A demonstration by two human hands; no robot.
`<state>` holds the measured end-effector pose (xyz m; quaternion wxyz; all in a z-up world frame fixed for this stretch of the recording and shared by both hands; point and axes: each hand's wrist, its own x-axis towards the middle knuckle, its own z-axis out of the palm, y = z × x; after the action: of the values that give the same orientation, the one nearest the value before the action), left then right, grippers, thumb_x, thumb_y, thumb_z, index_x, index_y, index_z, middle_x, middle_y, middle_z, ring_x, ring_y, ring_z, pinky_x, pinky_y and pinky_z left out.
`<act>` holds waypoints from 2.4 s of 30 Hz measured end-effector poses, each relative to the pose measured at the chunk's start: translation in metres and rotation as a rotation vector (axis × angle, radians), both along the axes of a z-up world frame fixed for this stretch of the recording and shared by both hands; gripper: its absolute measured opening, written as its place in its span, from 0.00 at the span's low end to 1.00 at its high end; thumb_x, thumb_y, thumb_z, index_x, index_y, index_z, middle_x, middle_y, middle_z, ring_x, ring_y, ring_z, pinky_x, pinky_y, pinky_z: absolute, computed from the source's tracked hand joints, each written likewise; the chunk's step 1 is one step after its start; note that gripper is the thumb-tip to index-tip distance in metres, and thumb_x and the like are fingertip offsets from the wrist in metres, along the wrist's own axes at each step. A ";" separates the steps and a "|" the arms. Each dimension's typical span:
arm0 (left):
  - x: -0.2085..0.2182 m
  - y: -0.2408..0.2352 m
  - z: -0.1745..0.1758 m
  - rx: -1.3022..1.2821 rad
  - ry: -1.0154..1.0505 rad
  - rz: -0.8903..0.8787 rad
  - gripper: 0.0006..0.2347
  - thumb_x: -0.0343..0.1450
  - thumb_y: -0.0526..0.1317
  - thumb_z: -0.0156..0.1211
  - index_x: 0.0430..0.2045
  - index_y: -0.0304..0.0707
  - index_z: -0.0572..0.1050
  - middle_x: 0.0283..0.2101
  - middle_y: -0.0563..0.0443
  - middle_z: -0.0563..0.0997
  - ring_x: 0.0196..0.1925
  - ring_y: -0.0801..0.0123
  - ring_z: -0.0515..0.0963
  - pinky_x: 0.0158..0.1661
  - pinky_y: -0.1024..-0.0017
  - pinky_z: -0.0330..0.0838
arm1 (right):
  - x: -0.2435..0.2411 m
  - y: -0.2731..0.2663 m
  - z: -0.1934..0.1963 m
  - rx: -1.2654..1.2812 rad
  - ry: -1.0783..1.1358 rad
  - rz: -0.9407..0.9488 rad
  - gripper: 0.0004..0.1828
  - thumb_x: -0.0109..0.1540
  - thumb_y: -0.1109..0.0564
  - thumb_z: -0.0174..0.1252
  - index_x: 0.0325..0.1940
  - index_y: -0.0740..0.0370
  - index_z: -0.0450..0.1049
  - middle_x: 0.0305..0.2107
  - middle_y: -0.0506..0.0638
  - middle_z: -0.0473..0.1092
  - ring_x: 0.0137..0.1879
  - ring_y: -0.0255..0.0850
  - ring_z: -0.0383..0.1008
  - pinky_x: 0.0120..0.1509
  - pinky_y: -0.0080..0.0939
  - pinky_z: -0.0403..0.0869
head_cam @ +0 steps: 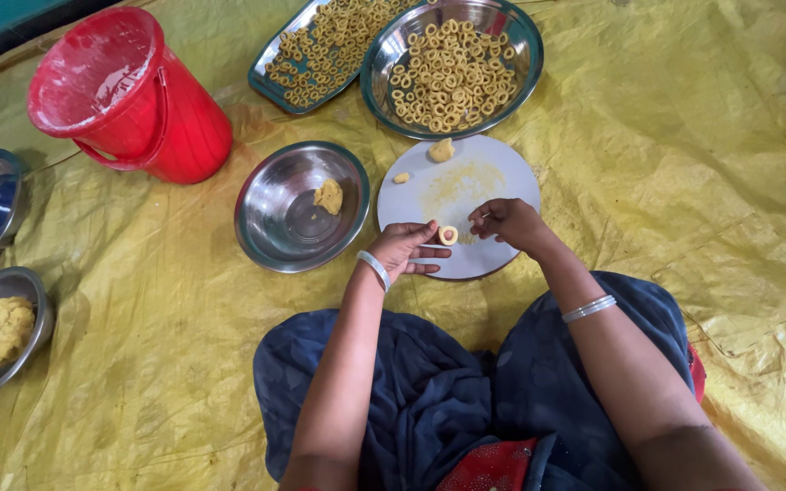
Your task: The person sits on a yellow tarp and repeatedly rolls small pieces of yellow dough into thin ropes, then joins the ends to form rings. The finished rings are placed into a large metal tray. A red bucket and additional dough are visible nearby.
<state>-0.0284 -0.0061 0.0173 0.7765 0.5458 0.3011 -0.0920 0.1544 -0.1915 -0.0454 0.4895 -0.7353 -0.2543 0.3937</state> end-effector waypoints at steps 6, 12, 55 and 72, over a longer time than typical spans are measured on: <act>0.001 -0.004 0.002 0.085 0.116 -0.174 0.18 0.66 0.49 0.69 0.42 0.35 0.81 0.44 0.48 0.86 0.47 0.62 0.87 0.43 0.60 0.84 | 0.000 -0.002 0.001 -0.003 -0.017 -0.009 0.10 0.65 0.56 0.56 0.46 0.56 0.81 0.34 0.44 0.82 0.41 0.32 0.82 0.42 0.36 0.75; 0.015 0.015 -0.039 0.308 0.352 -0.524 0.16 0.66 0.49 0.72 0.39 0.38 0.83 0.38 0.52 0.87 0.43 0.69 0.87 0.40 0.67 0.81 | -0.001 0.000 -0.003 -0.013 -0.040 -0.002 0.10 0.65 0.54 0.59 0.47 0.57 0.80 0.34 0.45 0.81 0.39 0.32 0.81 0.40 0.36 0.74; 0.043 -0.034 -0.122 1.859 -0.216 -0.620 0.13 0.71 0.33 0.54 0.47 0.30 0.79 0.61 0.42 0.76 0.69 0.52 0.68 0.67 0.53 0.62 | 0.018 0.008 -0.025 0.182 0.125 -0.335 0.12 0.64 0.66 0.54 0.50 0.61 0.77 0.39 0.44 0.79 0.43 0.31 0.80 0.45 0.33 0.74; 0.106 -0.063 -0.089 1.654 -0.069 -0.769 0.40 0.69 0.63 0.54 0.73 0.38 0.52 0.78 0.40 0.39 0.81 0.52 0.33 0.74 0.54 0.33 | 0.030 0.002 -0.026 0.293 0.197 -0.465 0.13 0.64 0.64 0.57 0.52 0.61 0.77 0.40 0.47 0.78 0.44 0.34 0.80 0.46 0.35 0.75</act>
<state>0.0772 -0.0690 -0.0718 0.0617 0.9936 0.0449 -0.0830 0.1843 -0.1895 -0.0709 0.6898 -0.6538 -0.0842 0.2994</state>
